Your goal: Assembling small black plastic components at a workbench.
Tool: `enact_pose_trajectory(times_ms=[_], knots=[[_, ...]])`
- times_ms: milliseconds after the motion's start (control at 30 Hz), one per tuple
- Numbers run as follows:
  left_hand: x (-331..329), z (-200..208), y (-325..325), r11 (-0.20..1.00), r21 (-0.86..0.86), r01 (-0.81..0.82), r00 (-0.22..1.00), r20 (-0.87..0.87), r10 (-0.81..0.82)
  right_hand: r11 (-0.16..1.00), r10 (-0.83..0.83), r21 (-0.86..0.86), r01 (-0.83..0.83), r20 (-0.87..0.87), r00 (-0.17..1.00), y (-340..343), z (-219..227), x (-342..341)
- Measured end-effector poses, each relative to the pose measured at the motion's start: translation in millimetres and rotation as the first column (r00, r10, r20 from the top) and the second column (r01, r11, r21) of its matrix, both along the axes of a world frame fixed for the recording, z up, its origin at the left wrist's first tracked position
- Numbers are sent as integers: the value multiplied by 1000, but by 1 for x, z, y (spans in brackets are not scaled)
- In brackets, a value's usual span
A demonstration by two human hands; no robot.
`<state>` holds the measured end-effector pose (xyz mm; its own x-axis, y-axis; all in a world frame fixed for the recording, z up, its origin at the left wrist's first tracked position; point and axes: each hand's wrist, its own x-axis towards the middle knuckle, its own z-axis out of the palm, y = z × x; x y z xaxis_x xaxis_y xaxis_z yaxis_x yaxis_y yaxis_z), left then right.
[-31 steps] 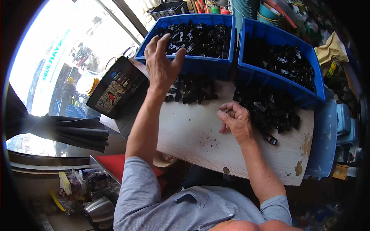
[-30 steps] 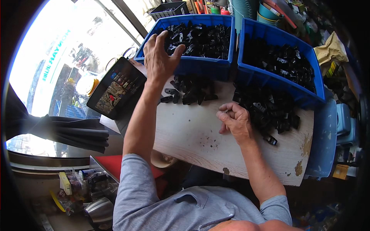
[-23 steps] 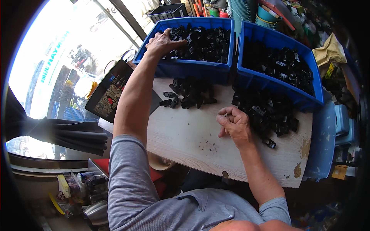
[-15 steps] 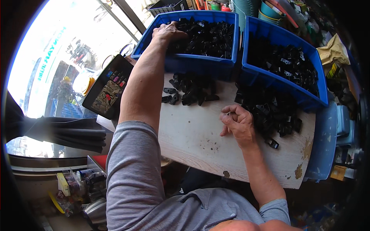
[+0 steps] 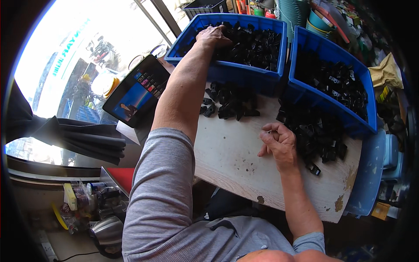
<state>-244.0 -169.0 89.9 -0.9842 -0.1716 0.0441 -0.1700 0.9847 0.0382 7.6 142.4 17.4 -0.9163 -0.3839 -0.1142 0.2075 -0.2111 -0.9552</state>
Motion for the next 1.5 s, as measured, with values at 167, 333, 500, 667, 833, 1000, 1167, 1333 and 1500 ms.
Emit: enact_pose_trajectory(times_ms=[167, 333, 500, 667, 833, 1000, 1167, 1333, 1500], knots=[[6, 4, 0, 997, -1, 79, 994, -78, -79, 1000, -10, -9, 9, -13, 1000, -2, -1, 1], [3, 3, 10, 997, 31, 67, 998, -7, -67, 1000, -9, 20, 9, -18, 1000, -1, 2, 1], [-2, -6, 3, 998, 33, 53, 997, -48, -52, 1000, 0, 13, 0, -20, 1000, -2, 0, 1], [-1, -3, 7, 993, 43, 113, 988, -112, -107, 1000, 1, 17, -1, -16, 1000, -1, -1, 1], [2, 0, 6, 983, 99, 152, 974, -187, -132, 1000, -8, 25, 8, -18, 1000, -1, -1, 0], [6, 2, 9, 981, 124, 148, 962, -247, -114, 1000, -9, 30, 10, -24, 1000, -2, -1, 0], [13, 8, 10, 966, 212, 147, 940, -333, -70, 1000, -8, 12, 8, -12, 1000, -2, -1, 1], [20, 17, 3, 932, 298, 207, 887, -459, -51, 999, 6, 31, -6, -20, 1000, 0, -2, -1], [49, 30, 5, 823, 468, 322, 792, -609, 36, 998, 4, 55, -4, -2, 1000, 0, 0, -1]])
